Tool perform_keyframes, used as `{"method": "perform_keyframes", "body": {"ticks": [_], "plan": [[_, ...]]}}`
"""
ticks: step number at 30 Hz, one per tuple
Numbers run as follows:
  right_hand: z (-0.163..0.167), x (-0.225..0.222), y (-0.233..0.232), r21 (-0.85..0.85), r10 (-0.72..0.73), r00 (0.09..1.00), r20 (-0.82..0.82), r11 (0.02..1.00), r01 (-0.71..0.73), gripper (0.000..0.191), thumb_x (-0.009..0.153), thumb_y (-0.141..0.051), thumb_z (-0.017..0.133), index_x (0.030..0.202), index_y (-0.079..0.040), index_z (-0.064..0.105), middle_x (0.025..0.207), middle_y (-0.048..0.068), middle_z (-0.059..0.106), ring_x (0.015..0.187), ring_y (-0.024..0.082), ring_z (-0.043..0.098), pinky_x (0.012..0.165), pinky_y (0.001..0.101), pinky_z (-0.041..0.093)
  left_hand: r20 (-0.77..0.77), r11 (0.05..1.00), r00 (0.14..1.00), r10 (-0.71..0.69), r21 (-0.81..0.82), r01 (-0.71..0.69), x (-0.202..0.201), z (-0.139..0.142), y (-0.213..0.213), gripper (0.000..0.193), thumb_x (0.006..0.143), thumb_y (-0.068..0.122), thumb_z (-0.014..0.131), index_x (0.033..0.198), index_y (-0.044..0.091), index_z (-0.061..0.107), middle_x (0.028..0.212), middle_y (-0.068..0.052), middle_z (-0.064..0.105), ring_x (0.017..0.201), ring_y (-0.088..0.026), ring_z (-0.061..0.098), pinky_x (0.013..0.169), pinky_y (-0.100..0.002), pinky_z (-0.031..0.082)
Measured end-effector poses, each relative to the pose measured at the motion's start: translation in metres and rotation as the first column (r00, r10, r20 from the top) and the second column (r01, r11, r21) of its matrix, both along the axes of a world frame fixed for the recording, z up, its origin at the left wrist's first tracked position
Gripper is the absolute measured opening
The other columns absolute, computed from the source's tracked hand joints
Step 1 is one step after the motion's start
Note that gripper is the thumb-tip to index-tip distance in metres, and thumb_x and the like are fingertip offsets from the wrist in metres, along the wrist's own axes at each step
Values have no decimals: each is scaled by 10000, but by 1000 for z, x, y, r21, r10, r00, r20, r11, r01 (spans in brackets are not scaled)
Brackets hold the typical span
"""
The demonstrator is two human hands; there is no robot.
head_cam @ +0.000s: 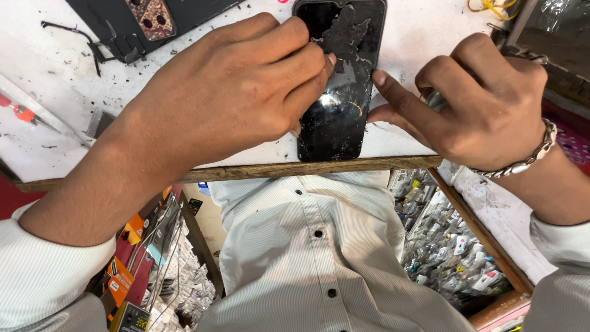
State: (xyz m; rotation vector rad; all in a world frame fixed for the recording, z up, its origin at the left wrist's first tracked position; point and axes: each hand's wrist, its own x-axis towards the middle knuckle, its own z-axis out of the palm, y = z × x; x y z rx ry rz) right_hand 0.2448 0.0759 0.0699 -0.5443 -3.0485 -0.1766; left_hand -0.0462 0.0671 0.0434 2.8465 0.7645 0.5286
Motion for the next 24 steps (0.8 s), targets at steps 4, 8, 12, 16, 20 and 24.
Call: {"method": "perform_keyframes", "body": {"ticks": [4,8,12,16,20,24], "plan": [[-1,2,-4,-99,-47,998,-45,994,42,387,750,-455,952,1033,-198,890,751,-32,496,693,145,469,481,246,304,50,995,999,-4,-95,8,0,0,-1,395,668,268,800,973,23,745,932,21,629,975,-134,609,875,-265,525],[-3,5,-3,-121,-49,997,-65,992,41,373,725,-446,931,999,-198,887,745,-30,505,679,139,463,457,228,294,115,990,993,9,-143,7,1,0,-1,530,576,322,836,982,-5,745,925,-1,629,966,-155,607,868,-278,531],[-9,5,-4,-111,-42,992,-122,993,28,331,746,-413,929,992,-197,880,750,-37,487,690,132,451,466,227,282,144,983,990,-6,-179,32,0,-3,0,470,610,298,852,966,13,740,938,-9,634,971,-170,604,863,-298,534],[-10,6,-8,-147,-84,988,-131,987,64,319,734,-422,929,968,-207,895,744,-21,504,693,147,453,482,244,297,156,980,988,18,-198,13,1,-5,-3,494,608,297,836,988,-4,736,925,-11,624,981,-167,600,876,-292,535],[-12,9,-8,-162,-107,984,-142,983,84,306,718,-424,924,916,-192,905,730,-5,522,679,164,458,475,257,276,156,983,987,45,-185,-15,-2,-3,-7,512,631,299,790,1028,-20,737,929,-20,619,1008,-172,597,885,-293,533],[-9,14,-1,-108,-98,994,-56,990,91,213,845,-318,971,823,-139,858,808,11,567,775,200,484,568,325,305,40,995,995,88,-42,-87,-3,0,-15,256,786,99,753,1033,35,733,959,7,621,1039,-149,589,907,-263,527]]}}
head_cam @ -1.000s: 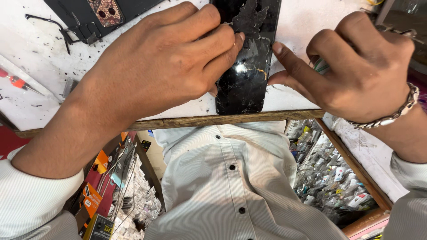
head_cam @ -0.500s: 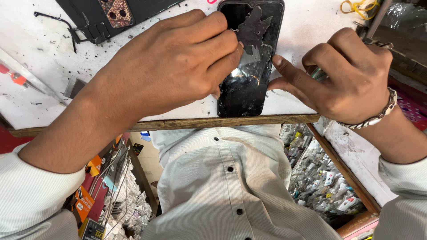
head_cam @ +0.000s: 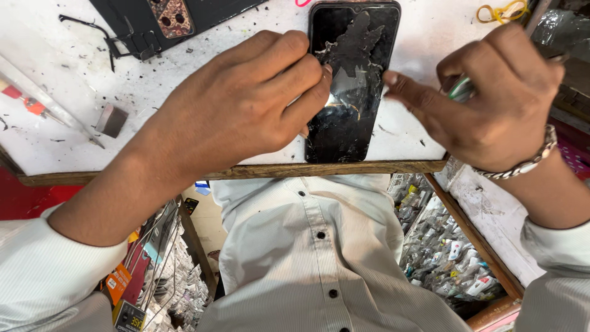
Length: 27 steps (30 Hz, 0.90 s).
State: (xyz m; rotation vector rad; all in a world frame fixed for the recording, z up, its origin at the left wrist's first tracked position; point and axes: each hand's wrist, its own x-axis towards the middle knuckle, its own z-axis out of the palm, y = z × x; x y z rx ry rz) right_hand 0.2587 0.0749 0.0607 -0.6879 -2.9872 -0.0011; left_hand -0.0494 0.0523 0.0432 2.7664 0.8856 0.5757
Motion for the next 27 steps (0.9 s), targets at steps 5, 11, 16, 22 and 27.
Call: {"method": "perform_keyframes", "body": {"ticks": [5,11,16,22,27], "plan": [[7,0,11,79,37,995,96,996,-45,93,927,-261,894,1000,-209,870,870,-17,533,807,172,486,570,279,306,-22,997,998,60,49,-59,-1,-5,-10,184,909,98,718,1076,23,728,978,1,607,1051,-151,573,918,-272,497],[15,-14,20,207,129,979,156,965,-161,197,941,-248,904,1133,-292,900,827,-48,530,769,134,483,548,244,306,-30,999,999,35,-12,-35,-1,-15,-20,78,917,81,730,984,50,705,976,-2,618,1014,-163,567,873,-289,484],[19,-16,30,177,184,965,186,960,-217,173,875,-255,897,1045,-276,920,718,-52,510,713,132,470,525,243,314,-38,999,999,6,-51,-8,-1,-20,-24,115,971,104,729,879,51,687,902,-11,606,955,-163,579,844,-307,500],[18,-2,28,-191,31,999,21,981,-26,142,918,-72,873,1059,-81,854,851,84,541,784,196,489,616,335,372,204,927,973,109,-373,-25,-5,-19,-32,183,981,146,769,927,-9,687,912,-85,596,923,-244,599,831,-370,518],[11,12,18,-489,-211,952,-223,869,77,225,762,70,804,972,-5,835,791,108,508,706,245,455,604,382,335,439,851,837,327,-522,-59,5,-19,-38,302,1048,24,705,1310,-62,583,1037,-126,648,931,-228,642,812,-335,555]]}}
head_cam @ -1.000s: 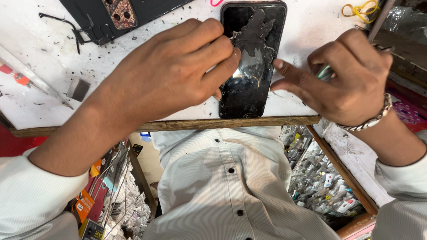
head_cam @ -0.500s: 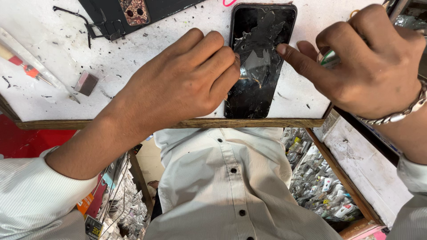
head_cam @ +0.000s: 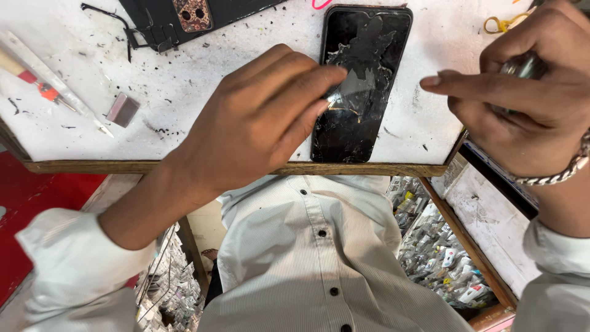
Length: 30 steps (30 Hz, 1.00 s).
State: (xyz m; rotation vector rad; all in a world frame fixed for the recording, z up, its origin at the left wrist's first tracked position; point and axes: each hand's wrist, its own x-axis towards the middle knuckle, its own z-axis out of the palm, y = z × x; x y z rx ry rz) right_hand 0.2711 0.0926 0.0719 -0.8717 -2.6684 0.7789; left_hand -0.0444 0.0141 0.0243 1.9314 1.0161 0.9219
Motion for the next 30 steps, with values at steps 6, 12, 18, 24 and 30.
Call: {"method": "perform_keyframes", "body": {"ticks": [6,12,18,24,30], "plan": [[-13,8,-33,-400,-391,909,-143,863,309,109,946,57,781,1013,-23,811,861,49,601,695,110,549,603,213,390,61,918,961,269,-318,-237,-3,13,-19,528,1083,23,679,1527,23,393,1000,-90,727,791,-158,671,732,-302,557],[-22,2,-57,-524,-553,808,-203,758,387,140,934,93,778,981,-37,792,875,34,622,701,89,591,600,191,457,-461,866,768,445,2,-501,-23,27,-64,467,1093,119,738,1514,104,537,1568,-265,278,1451,-406,363,1149,-453,484],[-27,-15,-71,-502,-629,743,-228,730,464,153,945,132,774,979,-16,789,854,37,639,711,99,591,628,202,450,-494,756,650,578,24,-654,-7,15,-79,392,1094,115,763,1459,106,621,1518,-163,422,1453,-337,412,1212,-451,437],[-34,-25,-93,-491,-669,709,-220,705,512,203,946,127,767,1032,-55,794,867,2,617,756,66,581,659,188,460,-497,804,731,468,-105,-586,8,4,-44,387,941,128,807,1294,32,682,1189,-134,582,1184,-367,512,1013,-516,419],[-40,-18,-112,-409,-711,675,-195,685,603,225,917,166,767,1009,-33,815,865,16,595,726,76,511,632,198,364,-229,639,596,769,272,-720,21,21,-42,231,982,-7,728,1202,63,730,1362,-110,461,1313,-315,422,1067,-477,366]]}}
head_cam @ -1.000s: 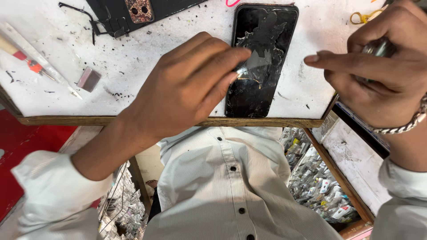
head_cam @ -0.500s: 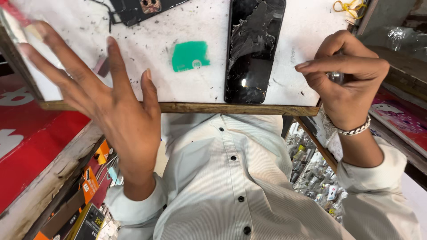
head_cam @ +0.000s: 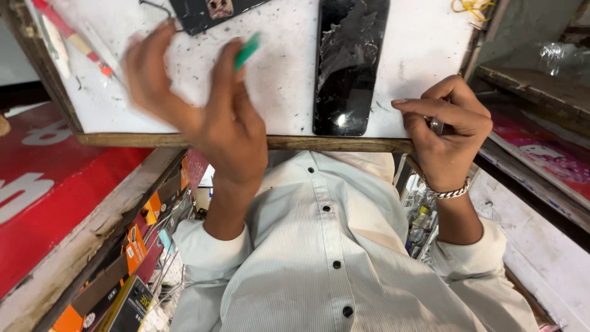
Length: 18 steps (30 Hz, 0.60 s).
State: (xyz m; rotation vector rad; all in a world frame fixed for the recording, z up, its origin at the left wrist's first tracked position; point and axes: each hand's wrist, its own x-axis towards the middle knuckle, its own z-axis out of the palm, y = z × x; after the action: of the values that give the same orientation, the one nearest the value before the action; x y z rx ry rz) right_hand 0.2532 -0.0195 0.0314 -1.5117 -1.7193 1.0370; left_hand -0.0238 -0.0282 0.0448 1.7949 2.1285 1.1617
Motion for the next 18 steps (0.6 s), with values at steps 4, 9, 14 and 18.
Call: {"method": "perform_keyframes", "body": {"ticks": [4,9,14,18], "plan": [[2,-3,-6,2,-30,999,17,1000,30,246,916,168,751,1029,-40,817,880,11,590,747,80,516,647,204,377,339,996,941,-8,-82,38,19,-4,10,260,958,-56,710,1195,42,757,1160,-72,600,1030,-198,572,839,-329,470],[5,-21,-10,-51,24,998,51,998,-22,337,822,148,714,1056,-69,823,840,15,570,681,67,514,600,205,381,614,966,771,-169,-52,254,29,-32,46,122,1003,64,802,1095,7,745,887,-28,684,670,-87,589,619,-240,468],[1,-35,-14,-34,67,995,72,997,-65,315,805,111,762,1036,-94,823,861,22,556,699,89,525,609,224,399,610,952,765,-206,-57,302,27,-44,47,140,973,39,833,1078,7,747,906,-47,641,728,-103,573,668,-258,475],[0,-35,-15,29,138,979,152,989,-144,373,761,101,779,1063,-113,827,872,32,545,749,129,535,648,261,421,654,932,719,-235,-57,357,26,-48,48,137,969,29,831,1076,4,749,947,-33,669,739,-99,571,627,-254,453]]}}
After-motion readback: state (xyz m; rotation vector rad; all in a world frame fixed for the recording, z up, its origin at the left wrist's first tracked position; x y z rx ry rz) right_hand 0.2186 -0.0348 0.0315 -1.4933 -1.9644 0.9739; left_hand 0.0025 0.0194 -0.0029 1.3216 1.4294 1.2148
